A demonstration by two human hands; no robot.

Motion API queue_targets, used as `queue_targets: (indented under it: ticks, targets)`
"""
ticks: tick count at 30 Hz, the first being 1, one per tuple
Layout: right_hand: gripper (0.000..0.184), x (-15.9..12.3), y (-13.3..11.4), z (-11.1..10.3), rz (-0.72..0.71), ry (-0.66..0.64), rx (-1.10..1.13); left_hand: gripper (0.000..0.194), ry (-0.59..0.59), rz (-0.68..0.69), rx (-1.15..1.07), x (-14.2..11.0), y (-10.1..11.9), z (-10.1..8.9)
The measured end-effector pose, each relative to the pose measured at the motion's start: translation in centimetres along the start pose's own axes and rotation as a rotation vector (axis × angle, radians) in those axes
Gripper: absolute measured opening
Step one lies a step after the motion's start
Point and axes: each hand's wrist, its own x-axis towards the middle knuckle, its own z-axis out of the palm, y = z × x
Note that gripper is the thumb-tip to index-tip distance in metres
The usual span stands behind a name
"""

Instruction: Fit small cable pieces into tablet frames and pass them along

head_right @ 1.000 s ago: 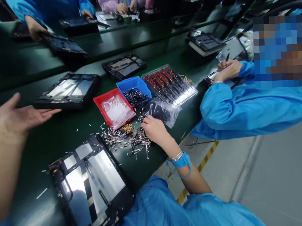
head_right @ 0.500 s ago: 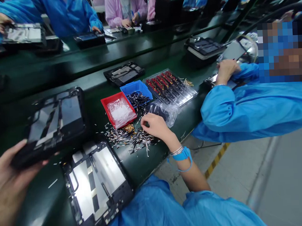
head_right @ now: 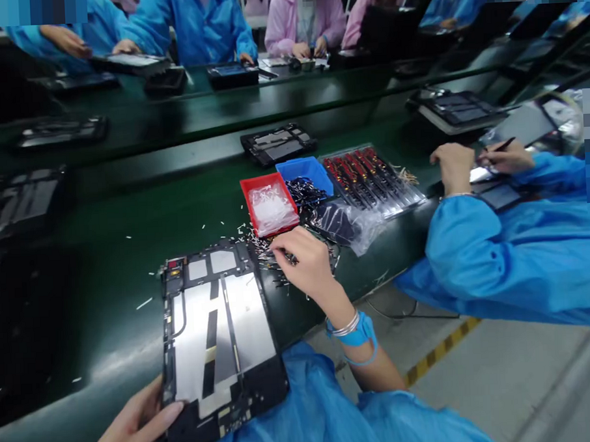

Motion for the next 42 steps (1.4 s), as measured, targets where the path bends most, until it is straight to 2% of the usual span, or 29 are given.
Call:
queue_targets:
  ticks: [1, 3, 4, 5, 6, 7, 9, 10, 12, 15, 20, 24, 26, 28, 30, 33, 35, 38, 42]
  targets:
    - [0.017, 0.3, -0.6, 0.7, -0.073, 0.0, 0.012, 0.049, 0.002, 0.02, 0.14, 0.2, 0.7, -0.8]
    - [0.017, 0.7, -1.6, 1.8, -0.188, -0.007, 0.018, 0.049, 0.1, 0.129, 0.357, 0.7, 2.6, -2.1]
    - [0.016, 0.9, -2.1, 2.3, -0.232, -0.012, 0.014, 0.047, 0.18, 0.22, 0.387, 1.2, 3.8, -2.3]
    - [0.016, 1.1, -2.6, 2.6, -0.268, -0.016, 0.007, 0.044, 0.206, 0.306, 0.347, 1.9, 5.0, -2.3]
    - [0.016, 1.3, -3.1, 2.9, -0.299, -0.018, -0.002, 0.042, 0.168, 0.366, 0.266, 2.8, 6.3, -1.9]
    - [0.016, 1.5, -3.5, 3.1, -0.323, -0.021, -0.014, 0.043, 0.042, 0.383, 0.16, 3.8, 7.6, -1.3]
    - [0.016, 1.8, -4.2, 3.3, -0.357, -0.03, -0.049, 0.048, -0.273, 0.326, -0.017, 5.9, 9.6, 0.2]
    - [0.015, 2.0, -4.5, 3.4, -0.369, -0.034, -0.068, 0.049, -0.39, 0.295, -0.074, 6.8, 10.3, 0.9]
    - [0.012, 2.3, -4.8, 3.5, -0.383, -0.036, -0.095, 0.048, -0.5, 0.273, -0.112, 8.3, 11.2, 2.1]
    - [0.01, 2.7, -5.0, 3.6, -0.343, -0.043, -0.091, 0.037, -0.439, 0.38, -0.039, 9.4, 11.6, 2.8]
    - [0.01, 3.1, -5.4, 3.8, -0.228, -0.121, -0.085, 0.017, -0.292, 0.557, 0.058, 9.9, 11.9, 2.5]
    - [0.013, 3.4, -5.9, 4.3, -0.198, -0.181, -0.144, 0.02, -0.197, 0.643, 0.113, 10.1, 12.0, 2.0]
    - [0.016, 3.9, -5.5, 4.5, -0.2, -0.204, -0.169, 0.026, -0.195, 0.619, 0.138, 10.3, 12.0, 1.7]
    - [0.018, 4.7, -4.3, 4.6, -0.198, -0.179, -0.212, 0.026, -0.219, 0.538, 0.124, 10.7, 12.1, 1.4]
    - [0.019, 5.5, -2.6, 4.6, -0.164, -0.085, -0.333, 0.019, -0.24, 0.445, 0.071, 11.3, 12.1, 1.1]
    - [0.018, 6.1, -1.2, 4.8, -0.103, 0.052, -0.497, 0.017, -0.229, 0.386, 0.011, 12.1, 12.2, 0.5]
    - [0.017, 5.8, -1.7, 5.3, -0.132, 0.027, -0.376, 0.02, -0.226, 0.374, -0.014, 12.6, 12.1, 0.3]
    - [0.016, 4.5, -3.8, 6.4, -0.213, -0.1, -0.164, 0.02, -0.236, 0.388, -0.022, 12.8, 11.8, 0.4]
    - [0.015, 3.3, -5.6, 7.5, -0.234, -0.148, -0.154, 0.022, -0.222, 0.43, 0.0, 12.4, 11.7, 0.9]
